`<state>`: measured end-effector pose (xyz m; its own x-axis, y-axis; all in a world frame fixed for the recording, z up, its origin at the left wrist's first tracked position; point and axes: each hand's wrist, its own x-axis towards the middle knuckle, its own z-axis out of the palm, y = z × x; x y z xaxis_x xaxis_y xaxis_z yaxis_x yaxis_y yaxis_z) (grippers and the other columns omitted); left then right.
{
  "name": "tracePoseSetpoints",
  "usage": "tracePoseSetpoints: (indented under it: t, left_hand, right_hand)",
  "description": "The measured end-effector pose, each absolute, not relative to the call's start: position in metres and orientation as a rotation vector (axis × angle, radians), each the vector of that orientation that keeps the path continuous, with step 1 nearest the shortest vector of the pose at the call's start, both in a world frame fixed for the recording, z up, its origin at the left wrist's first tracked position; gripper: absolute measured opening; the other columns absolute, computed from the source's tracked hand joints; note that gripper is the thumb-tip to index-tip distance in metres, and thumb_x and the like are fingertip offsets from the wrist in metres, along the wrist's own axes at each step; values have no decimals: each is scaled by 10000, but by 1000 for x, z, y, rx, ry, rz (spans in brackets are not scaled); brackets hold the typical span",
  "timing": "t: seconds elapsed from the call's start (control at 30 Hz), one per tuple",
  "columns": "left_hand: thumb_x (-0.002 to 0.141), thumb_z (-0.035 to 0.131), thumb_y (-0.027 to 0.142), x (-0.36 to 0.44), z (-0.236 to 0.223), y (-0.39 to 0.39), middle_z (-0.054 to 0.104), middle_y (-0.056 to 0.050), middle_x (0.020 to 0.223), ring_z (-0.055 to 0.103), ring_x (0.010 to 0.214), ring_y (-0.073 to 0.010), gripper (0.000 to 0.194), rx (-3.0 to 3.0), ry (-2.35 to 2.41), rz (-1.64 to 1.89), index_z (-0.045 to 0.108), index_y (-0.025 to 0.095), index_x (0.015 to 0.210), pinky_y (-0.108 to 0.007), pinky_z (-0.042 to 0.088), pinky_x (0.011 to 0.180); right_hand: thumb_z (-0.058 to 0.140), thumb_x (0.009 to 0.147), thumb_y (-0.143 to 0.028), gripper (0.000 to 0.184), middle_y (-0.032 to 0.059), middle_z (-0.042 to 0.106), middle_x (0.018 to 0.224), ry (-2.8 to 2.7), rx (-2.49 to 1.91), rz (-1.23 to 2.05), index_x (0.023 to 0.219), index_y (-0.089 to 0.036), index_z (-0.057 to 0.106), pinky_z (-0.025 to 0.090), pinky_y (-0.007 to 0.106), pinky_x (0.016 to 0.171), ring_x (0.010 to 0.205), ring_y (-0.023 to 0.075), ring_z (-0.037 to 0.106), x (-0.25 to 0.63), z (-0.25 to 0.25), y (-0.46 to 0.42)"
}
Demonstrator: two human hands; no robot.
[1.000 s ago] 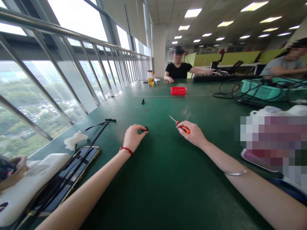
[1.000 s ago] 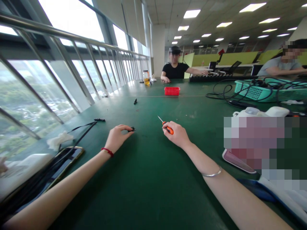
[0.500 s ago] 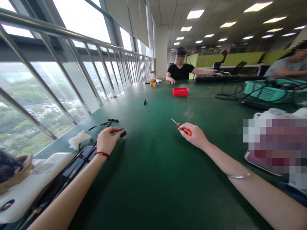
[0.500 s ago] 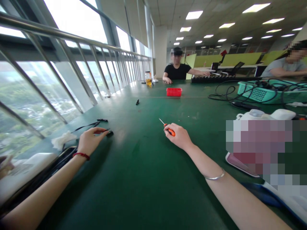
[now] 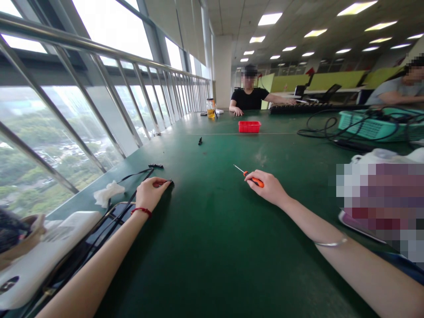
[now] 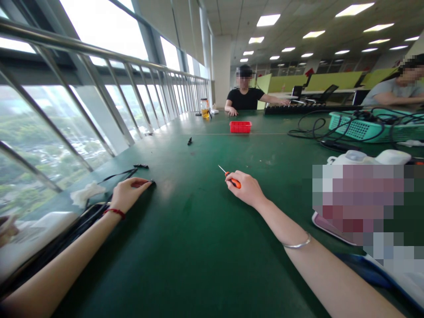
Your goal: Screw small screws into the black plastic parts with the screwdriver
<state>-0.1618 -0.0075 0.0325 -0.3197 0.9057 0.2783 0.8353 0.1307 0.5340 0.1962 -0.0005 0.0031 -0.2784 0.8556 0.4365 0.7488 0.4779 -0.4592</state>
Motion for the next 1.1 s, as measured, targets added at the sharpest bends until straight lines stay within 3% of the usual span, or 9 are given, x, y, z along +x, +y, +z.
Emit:
tracePoseSetpoints:
  t: [0.23, 1.1]
  left_hand:
    - [664, 576, 439, -159, 35, -9, 693, -49, 761, 637, 741, -220, 330, 1723, 2299, 893, 700, 174, 816, -295, 474, 693]
    - [679, 561, 433, -158, 34, -8, 707, -44, 796, 646, 763, -212, 319, 1713, 2324, 884, 700, 185, 823, -281, 459, 676]
  right_hand:
    - [487, 812, -277, 168, 8, 623, 860, -2080, -1345, 218, 858, -235, 643, 425, 270, 652, 705, 138, 567, 196, 3, -1]
    - [480, 815, -282, 183, 3, 624, 862, -2097, -1375, 241, 853, -234, 653, 402, 254, 638, 708, 131, 562, 194, 6, -3]
